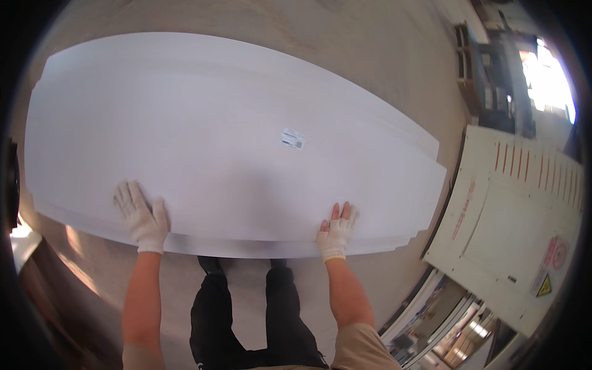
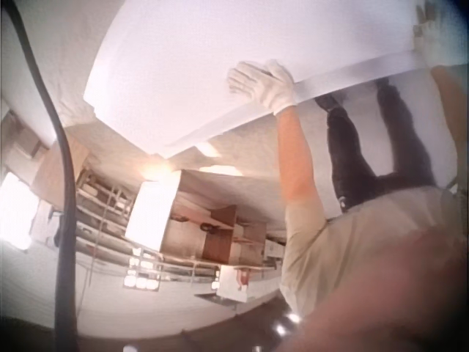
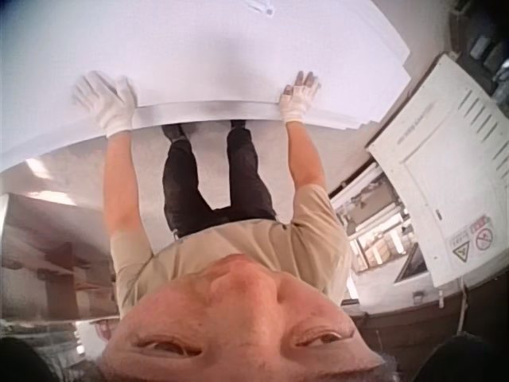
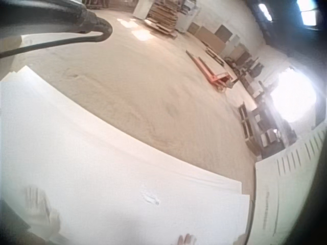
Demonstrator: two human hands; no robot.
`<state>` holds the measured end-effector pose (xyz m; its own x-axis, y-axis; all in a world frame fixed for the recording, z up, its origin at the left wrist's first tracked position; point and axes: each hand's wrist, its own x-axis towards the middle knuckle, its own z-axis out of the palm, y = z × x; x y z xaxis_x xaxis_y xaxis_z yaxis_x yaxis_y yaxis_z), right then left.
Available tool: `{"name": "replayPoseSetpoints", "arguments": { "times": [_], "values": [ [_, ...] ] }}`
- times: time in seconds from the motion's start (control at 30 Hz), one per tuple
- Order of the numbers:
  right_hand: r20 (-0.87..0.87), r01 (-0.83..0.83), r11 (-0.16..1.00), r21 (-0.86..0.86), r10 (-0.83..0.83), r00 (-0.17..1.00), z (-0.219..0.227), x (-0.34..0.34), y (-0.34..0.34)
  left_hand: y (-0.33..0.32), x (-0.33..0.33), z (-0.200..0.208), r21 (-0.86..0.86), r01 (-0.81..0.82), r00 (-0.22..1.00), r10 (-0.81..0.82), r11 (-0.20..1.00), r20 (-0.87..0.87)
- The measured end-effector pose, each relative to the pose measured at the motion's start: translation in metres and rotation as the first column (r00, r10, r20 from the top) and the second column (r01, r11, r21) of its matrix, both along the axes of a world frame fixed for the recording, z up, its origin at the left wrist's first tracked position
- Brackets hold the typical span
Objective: The person repeatedly picks up large white panels from a workbench and carries them to a stack on the floor. The person places each panel on top of the others, building a neat pile.
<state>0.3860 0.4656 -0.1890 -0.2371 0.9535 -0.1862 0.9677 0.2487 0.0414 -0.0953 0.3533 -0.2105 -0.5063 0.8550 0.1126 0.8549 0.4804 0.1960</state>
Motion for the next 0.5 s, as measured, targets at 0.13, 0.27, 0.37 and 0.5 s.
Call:
{"name": "replayPoseSetpoints", "arguments": {
  "times": [0.13,0.27,0.37,0.5],
  "values": [
    [-0.362,0.28,0.953,-0.117,-0.303,0.881,-0.008,-0.004,0.0,-0.006,0.001,0.003,-0.064,-0.101,0.991,0.106,0.993,0.081],
    [-0.404,0.345,0.912,-0.22,-0.407,0.819,-0.021,0.012,0.005,0.007,0.001,0.006,-0.02,-0.114,0.968,0.115,0.993,0.221],
    [-0.214,0.193,0.963,-0.186,-0.231,0.949,-0.034,0.058,0.019,0.011,0.007,0.009,0.059,-0.151,0.963,0.133,0.987,0.234],
    [0.362,-0.117,0.867,-0.484,0.321,0.875,0.024,-0.011,0.042,-0.065,-0.011,0.091,-0.175,-0.447,0.646,0.452,0.877,0.615]
  ]
}}
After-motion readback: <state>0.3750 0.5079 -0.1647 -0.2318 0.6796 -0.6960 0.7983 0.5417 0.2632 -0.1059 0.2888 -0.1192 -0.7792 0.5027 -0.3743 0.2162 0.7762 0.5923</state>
